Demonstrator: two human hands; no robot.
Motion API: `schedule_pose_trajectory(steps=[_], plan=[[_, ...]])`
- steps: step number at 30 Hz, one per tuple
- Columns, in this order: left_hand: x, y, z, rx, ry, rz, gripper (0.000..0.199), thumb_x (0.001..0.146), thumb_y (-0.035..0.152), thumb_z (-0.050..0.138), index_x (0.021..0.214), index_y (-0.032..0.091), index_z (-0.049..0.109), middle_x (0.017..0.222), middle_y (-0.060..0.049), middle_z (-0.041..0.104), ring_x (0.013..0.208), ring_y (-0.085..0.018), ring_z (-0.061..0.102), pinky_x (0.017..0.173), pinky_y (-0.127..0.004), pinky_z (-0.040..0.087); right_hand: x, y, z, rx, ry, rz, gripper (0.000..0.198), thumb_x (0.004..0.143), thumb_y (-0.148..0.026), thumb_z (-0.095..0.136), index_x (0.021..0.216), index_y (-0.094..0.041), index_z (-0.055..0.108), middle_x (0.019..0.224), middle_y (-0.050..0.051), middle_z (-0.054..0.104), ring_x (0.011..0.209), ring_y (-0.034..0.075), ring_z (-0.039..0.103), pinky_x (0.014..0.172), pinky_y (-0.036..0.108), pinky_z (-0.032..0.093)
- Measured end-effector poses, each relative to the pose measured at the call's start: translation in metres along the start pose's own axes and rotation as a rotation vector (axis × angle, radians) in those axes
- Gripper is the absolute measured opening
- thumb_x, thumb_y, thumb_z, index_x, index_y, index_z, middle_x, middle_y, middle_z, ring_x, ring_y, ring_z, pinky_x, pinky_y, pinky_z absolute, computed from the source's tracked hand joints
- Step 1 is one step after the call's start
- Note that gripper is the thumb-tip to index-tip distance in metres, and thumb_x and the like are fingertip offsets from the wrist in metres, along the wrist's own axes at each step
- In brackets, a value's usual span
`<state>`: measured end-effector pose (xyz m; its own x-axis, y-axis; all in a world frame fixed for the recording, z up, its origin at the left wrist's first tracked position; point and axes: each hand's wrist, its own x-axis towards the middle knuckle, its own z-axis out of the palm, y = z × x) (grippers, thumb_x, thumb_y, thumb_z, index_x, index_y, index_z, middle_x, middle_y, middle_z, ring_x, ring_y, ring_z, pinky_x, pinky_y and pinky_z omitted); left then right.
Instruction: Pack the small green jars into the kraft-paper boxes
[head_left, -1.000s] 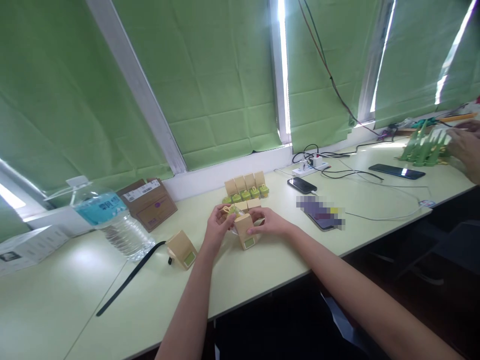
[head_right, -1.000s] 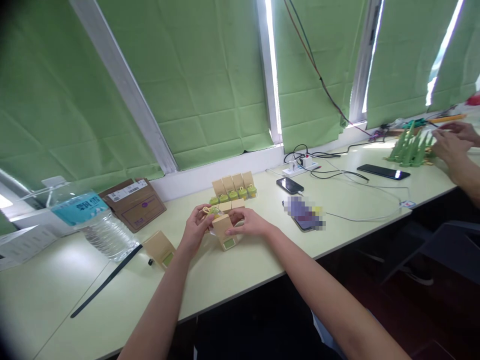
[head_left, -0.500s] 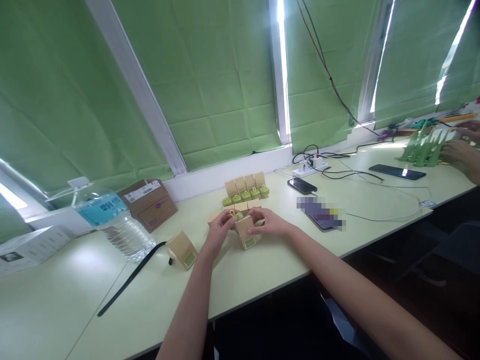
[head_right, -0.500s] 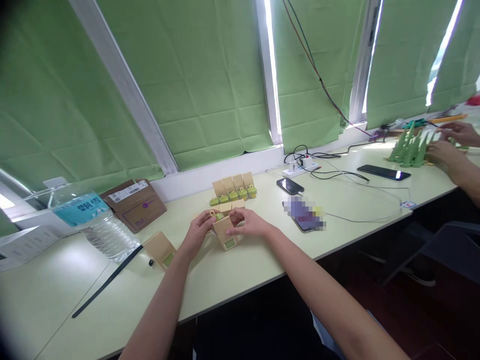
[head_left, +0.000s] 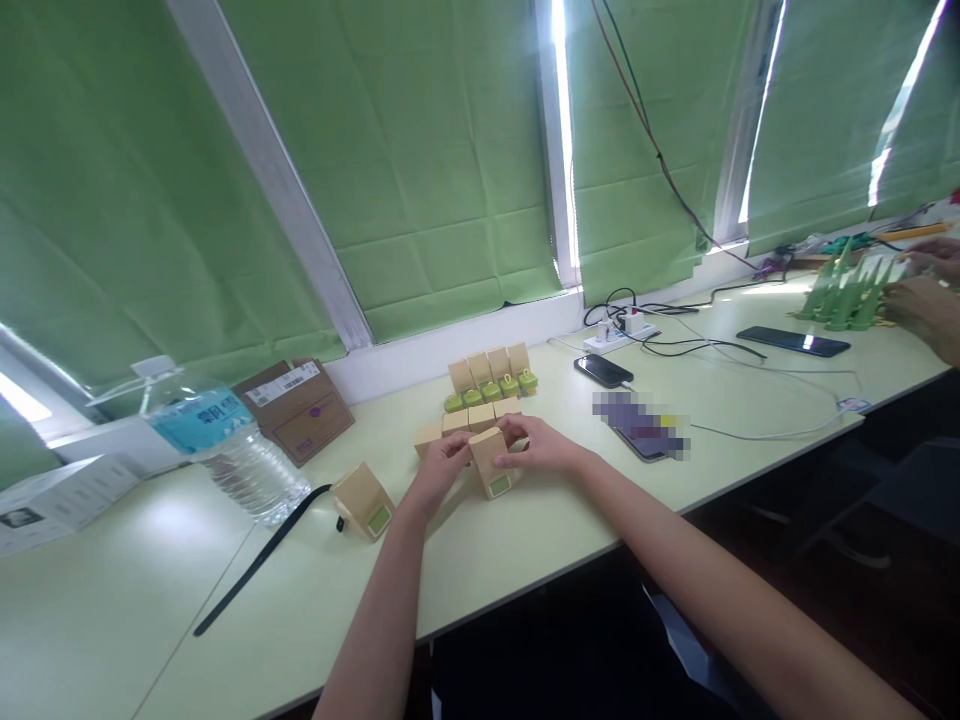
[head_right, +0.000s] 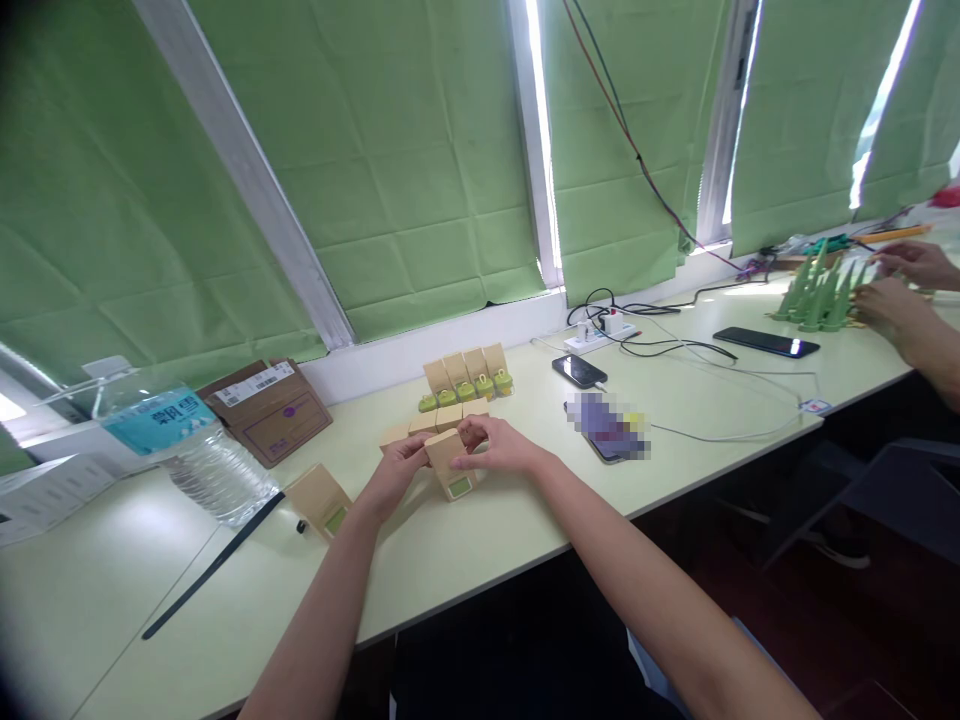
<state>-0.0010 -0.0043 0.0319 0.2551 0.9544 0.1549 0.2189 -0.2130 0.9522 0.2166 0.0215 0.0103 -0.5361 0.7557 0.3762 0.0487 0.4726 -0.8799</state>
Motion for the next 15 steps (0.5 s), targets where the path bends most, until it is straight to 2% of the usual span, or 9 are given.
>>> schedule_pose_trajectory(steps=[3,7,10,13,15], plan=[[0.002,-0.004,-0.002,0.011,0.030,0.000,0.034,0.079,0.047,0.069,0.094,0.017,0.073,0.089,-0.004,0.068,0.078,-0.015,0.055,0.072,-0.026,0.041,0.001,-0.001,0.001,-0.008,0.005,0.005,0.047,0.069,-0.044,0.083,0.103,-0.019,0.062,0.099,0.007,0.072,0.092,0.022,0.066,0.081,0.035,0.052],[0.004,-0.006,-0.003,-0.029,0.099,-0.006,0.038,0.079,0.050,0.069,0.103,0.020,0.068,0.106,-0.006,0.068,0.089,-0.017,0.058,0.074,-0.026,0.044,0.000,0.000,0.000,-0.011,0.060,0.016,0.050,0.073,-0.045,0.079,0.112,-0.020,0.059,0.100,0.007,0.072,0.092,0.022,0.067,0.082,0.037,0.053],[0.005,-0.006,-0.001,-0.032,0.145,-0.008,0.043,0.077,0.052,0.072,0.106,0.020,0.065,0.104,-0.006,0.067,0.093,-0.018,0.059,0.074,-0.027,0.044,0.001,0.002,-0.001,0.004,0.097,-0.016,0.048,0.077,-0.046,0.076,0.114,-0.021,0.058,0.106,0.008,0.070,0.096,0.022,0.066,0.080,0.034,0.052],[0.006,-0.006,0.004,0.016,0.175,0.028,0.047,0.075,0.053,0.074,0.107,0.019,0.064,0.097,-0.006,0.067,0.087,-0.017,0.059,0.071,-0.026,0.044,0.002,0.004,-0.002,-0.010,0.096,-0.077,0.036,0.084,-0.049,0.068,0.102,-0.019,0.064,0.100,0.006,0.068,0.090,0.020,0.063,0.075,0.030,0.050],[0.006,-0.006,0.008,0.031,0.181,0.054,0.051,0.074,0.054,0.074,0.108,0.018,0.063,0.093,-0.006,0.066,0.083,-0.017,0.059,0.070,-0.026,0.043,0.002,0.005,-0.003,-0.009,0.092,-0.100,0.037,0.090,-0.053,0.058,0.092,-0.017,0.066,0.090,0.004,0.065,0.083,0.018,0.060,0.071,0.028,0.047]])
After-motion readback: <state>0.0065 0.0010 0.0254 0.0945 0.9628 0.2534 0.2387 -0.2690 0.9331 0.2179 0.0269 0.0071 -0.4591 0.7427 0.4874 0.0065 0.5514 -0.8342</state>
